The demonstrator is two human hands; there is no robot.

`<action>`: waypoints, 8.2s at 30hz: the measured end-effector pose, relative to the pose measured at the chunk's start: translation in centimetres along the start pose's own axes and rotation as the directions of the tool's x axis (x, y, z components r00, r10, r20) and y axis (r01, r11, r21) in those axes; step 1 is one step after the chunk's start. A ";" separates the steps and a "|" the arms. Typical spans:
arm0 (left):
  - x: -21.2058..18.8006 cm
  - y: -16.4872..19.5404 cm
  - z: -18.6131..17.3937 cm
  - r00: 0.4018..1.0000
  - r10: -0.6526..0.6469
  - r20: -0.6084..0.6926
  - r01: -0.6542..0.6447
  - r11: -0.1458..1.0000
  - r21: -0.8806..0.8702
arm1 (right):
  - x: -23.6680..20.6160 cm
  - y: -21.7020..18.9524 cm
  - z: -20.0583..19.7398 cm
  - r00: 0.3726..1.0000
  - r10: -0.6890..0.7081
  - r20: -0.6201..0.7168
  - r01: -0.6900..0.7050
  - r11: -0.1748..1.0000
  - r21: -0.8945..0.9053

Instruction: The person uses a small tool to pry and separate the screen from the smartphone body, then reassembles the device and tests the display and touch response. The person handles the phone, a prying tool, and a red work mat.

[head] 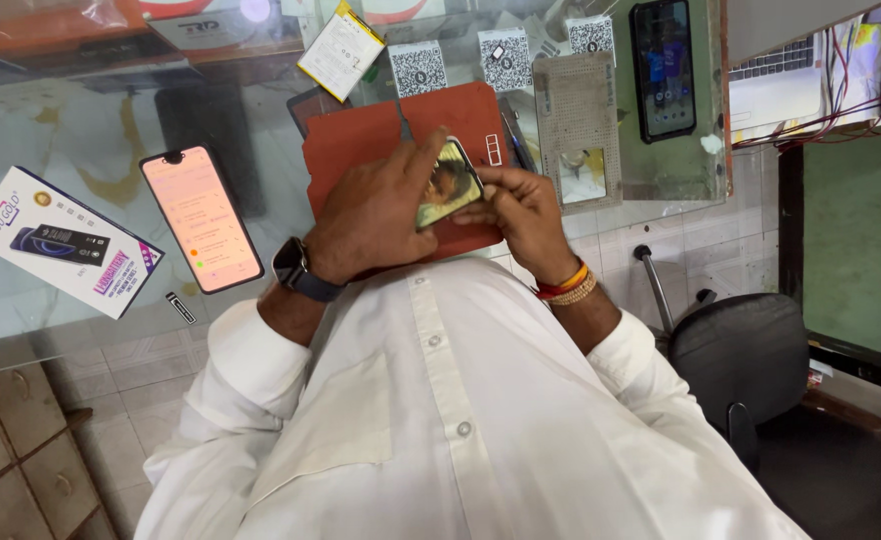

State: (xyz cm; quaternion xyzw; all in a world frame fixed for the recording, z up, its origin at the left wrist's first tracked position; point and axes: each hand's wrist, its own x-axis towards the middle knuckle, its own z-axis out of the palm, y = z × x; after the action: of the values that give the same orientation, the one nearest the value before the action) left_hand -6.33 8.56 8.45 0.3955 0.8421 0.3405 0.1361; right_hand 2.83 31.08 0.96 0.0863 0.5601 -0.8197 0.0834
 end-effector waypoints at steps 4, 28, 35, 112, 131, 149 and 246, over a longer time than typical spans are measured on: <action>0.9 -0.3 -1.3 1.000 -0.001 -0.014 0.002 0.997 0.080 | 1.8 -1.3 1.3 0.999 -0.029 0.025 0.027 0.996 0.090; 4.6 2.5 -8.4 0.990 0.137 0.033 -0.139 0.903 0.408 | 4.4 -5.1 5.6 0.959 -0.285 0.009 0.276 0.935 0.222; 2.8 2.7 -8.7 0.960 0.231 -0.160 -0.090 0.791 0.605 | 5.1 -5.3 5.1 0.933 -0.356 -0.059 0.357 0.886 0.295; 1.7 6.6 -24.0 0.757 0.531 -0.382 -0.218 0.756 0.617 | -1.3 -6.1 -0.9 0.880 -0.456 -0.136 -0.150 0.004 -0.989; 0.7 7.0 -24.8 0.733 0.549 -0.401 -0.231 0.756 0.612 | -2.7 -9.3 6.7 0.938 -0.261 0.230 0.296 0.253 -0.921; 1.8 8.6 -24.0 0.751 0.566 -0.339 -0.278 0.737 0.616 | -0.2 -21.0 13.1 0.356 -0.898 0.258 0.898 0.253 -0.359; 3.6 7.9 -22.1 0.925 0.236 -0.298 -0.110 0.917 0.383 | 1.6 -21.8 13.2 0.333 -0.886 0.322 0.849 0.133 -0.512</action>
State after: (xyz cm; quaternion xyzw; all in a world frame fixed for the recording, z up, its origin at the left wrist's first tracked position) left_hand -15.17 4.62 30.08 0.4233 0.8618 0.2541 -0.1160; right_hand -4.41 26.57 25.00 -0.2603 0.7337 -0.4841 -0.3993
